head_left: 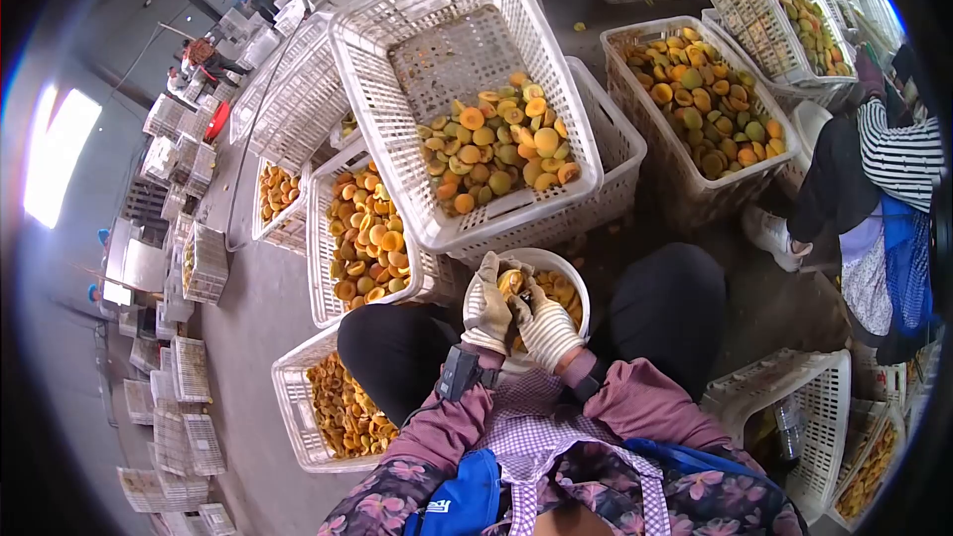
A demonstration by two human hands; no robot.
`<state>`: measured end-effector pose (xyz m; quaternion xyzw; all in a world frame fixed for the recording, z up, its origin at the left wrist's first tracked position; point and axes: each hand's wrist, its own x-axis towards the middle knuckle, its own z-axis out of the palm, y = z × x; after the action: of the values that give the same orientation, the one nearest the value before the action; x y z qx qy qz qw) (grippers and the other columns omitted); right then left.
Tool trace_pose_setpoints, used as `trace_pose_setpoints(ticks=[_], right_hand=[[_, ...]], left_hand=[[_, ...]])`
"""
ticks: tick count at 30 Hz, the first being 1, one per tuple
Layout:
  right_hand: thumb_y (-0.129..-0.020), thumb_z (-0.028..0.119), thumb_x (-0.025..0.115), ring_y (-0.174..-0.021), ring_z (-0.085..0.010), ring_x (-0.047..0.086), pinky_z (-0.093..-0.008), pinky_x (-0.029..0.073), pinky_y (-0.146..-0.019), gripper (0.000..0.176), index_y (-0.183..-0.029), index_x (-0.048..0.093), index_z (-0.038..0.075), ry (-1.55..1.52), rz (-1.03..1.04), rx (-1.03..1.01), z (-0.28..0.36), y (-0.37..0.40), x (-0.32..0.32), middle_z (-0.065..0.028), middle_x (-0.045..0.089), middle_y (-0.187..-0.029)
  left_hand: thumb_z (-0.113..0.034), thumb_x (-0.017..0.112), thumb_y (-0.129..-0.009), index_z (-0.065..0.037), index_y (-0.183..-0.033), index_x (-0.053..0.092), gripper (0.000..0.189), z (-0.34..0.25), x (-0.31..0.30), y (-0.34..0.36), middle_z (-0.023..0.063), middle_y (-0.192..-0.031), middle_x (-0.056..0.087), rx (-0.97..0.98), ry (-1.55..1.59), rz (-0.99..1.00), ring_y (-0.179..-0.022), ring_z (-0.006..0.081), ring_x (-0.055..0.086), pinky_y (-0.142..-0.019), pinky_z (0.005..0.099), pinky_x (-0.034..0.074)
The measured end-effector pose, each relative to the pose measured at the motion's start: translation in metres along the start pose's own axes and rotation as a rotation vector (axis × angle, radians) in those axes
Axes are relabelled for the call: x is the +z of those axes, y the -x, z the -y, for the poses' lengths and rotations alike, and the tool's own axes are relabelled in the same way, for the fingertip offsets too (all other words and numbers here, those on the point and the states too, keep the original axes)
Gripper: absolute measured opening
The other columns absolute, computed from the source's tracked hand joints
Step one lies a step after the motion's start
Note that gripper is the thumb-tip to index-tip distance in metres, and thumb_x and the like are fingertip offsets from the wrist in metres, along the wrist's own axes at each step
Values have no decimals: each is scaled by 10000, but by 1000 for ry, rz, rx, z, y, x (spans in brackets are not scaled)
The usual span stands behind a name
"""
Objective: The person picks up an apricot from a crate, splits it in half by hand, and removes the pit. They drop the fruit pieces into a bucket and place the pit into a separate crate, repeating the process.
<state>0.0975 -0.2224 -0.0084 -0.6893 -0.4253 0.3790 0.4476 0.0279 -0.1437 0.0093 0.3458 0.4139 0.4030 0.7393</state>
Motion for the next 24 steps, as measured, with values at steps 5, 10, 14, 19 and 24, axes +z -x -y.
trace_pose_setpoints(ticks=[5,10,14,19,24], right_hand=[[-918,269,449,-840,-338,595,-366,471,-720,454,-1287,386,13,-434,48,20,-12,2,14,-217,613,-937],[-924,260,475,-857,-217,553,-306,459,-739,372,-1178,475,-11,-745,354,236,23,11,-18,-114,600,-960],[-902,356,522,-620,-138,512,-274,430,-546,328,-1036,560,59,-798,506,338,13,15,-11,-25,574,-755],[-881,484,485,-391,-97,358,-234,277,-361,341,-814,531,153,-1024,710,557,36,21,-27,40,425,-536],[-868,480,480,-382,-108,339,-241,259,-346,375,-760,490,121,-1087,472,800,46,14,-28,22,404,-527]], left_hand=[[-340,371,-964,-15,-863,532,377,-3,5,2,101,-773,599,-30,43,38,-708,191,577,-679,297,482],[-343,373,-962,-32,-837,512,363,-14,6,9,103,-737,562,39,-120,247,-641,175,534,-606,290,456],[-325,403,-949,-30,-767,509,362,-21,-6,4,94,-705,543,-23,-162,476,-605,167,511,-579,280,438],[-369,380,-933,-30,-767,501,396,-35,-23,-15,83,-702,553,176,282,-99,-650,191,551,-659,287,470],[-353,464,-900,0,-949,537,363,-90,-21,-48,130,-904,596,326,862,-191,-895,237,567,-878,407,447]])
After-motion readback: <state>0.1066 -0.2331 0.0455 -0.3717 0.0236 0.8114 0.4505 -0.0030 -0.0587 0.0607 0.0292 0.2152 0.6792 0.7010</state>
